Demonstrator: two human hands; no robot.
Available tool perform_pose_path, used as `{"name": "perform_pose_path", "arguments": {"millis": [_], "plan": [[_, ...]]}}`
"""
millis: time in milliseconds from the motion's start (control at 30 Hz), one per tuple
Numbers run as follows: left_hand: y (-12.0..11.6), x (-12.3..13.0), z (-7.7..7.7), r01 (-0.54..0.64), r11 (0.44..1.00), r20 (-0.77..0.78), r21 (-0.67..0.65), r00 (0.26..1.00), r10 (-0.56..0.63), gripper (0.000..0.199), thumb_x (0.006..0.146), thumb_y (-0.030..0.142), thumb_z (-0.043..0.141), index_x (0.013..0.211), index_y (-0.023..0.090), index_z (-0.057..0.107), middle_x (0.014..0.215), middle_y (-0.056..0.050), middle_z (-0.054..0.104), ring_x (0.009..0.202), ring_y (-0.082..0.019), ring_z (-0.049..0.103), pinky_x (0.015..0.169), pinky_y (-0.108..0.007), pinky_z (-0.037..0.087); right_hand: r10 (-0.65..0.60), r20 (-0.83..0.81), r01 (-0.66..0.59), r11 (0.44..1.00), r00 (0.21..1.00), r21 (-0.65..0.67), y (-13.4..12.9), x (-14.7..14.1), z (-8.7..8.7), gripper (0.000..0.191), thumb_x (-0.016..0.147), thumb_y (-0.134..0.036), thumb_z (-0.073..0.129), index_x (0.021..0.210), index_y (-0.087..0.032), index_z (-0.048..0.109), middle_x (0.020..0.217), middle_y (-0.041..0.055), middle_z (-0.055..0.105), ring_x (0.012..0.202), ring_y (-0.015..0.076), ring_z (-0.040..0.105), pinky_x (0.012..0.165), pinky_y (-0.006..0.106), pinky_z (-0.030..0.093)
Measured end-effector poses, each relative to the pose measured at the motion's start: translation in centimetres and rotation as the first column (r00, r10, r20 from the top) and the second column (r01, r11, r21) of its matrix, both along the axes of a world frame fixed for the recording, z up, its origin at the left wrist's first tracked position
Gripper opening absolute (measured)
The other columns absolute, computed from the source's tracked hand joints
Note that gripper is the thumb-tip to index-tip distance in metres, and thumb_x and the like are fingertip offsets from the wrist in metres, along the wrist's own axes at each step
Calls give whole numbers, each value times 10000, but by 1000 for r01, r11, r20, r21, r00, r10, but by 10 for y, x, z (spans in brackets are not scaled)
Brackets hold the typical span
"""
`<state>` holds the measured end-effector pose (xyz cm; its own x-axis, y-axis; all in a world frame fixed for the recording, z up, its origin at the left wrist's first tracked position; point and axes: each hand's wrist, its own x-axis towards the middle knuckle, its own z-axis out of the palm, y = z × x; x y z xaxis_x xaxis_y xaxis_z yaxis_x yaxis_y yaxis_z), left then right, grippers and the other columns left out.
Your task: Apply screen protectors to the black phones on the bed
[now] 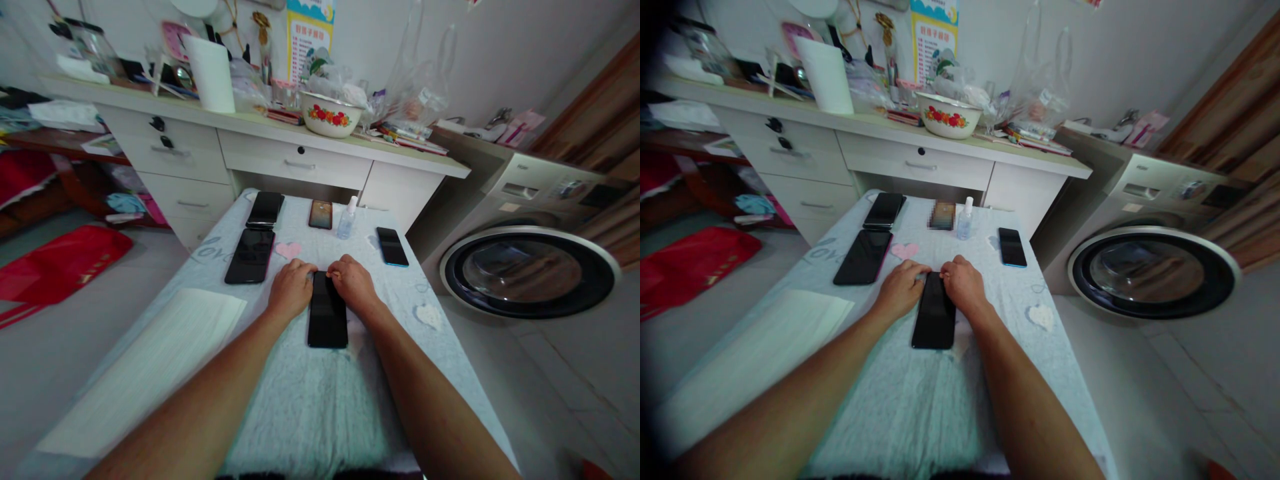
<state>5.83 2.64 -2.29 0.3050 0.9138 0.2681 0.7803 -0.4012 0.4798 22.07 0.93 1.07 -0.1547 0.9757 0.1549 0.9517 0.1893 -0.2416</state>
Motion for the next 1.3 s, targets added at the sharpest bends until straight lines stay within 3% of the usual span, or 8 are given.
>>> {"name": "perform_pose_path", "arguments": {"millis": [267,733,1100,1300], "plan": [[0,0,1,-4,1000,-10,-2,1000,4,351,764,102,478,1056,204,644,1032,-60,605,1026,-197,564,931,-308,438,-36,16,35,999,999,10,-2,0,0,207,905,-236,483,942,-215,685,969,54,588,846,158,561,705,245,385],[0,1,0,-7,1000,-4,-6,1000,7,338,766,99,459,1034,198,640,1028,-62,606,1026,-204,563,924,-326,436,225,-119,-231,972,967,-37,-6,0,2,204,838,-141,513,889,-214,697,908,19,590,816,129,564,724,215,378],[0,0,-1,-1,1000,-8,4,1000,1,336,768,103,464,1036,206,639,1014,-56,602,1017,-201,564,929,-317,433,10,-4,-10,1000,1000,-21,-4,2,3,225,900,-235,478,936,-220,700,952,46,595,809,148,563,685,236,377],[1,0,-2,-2,1000,-12,5,1000,2,335,770,106,463,1037,207,637,1021,-60,601,1018,-202,563,923,-320,439,5,14,-5,1000,1000,-27,-3,3,2,236,896,-219,464,932,-221,697,955,46,590,824,149,562,697,235,378]]}}
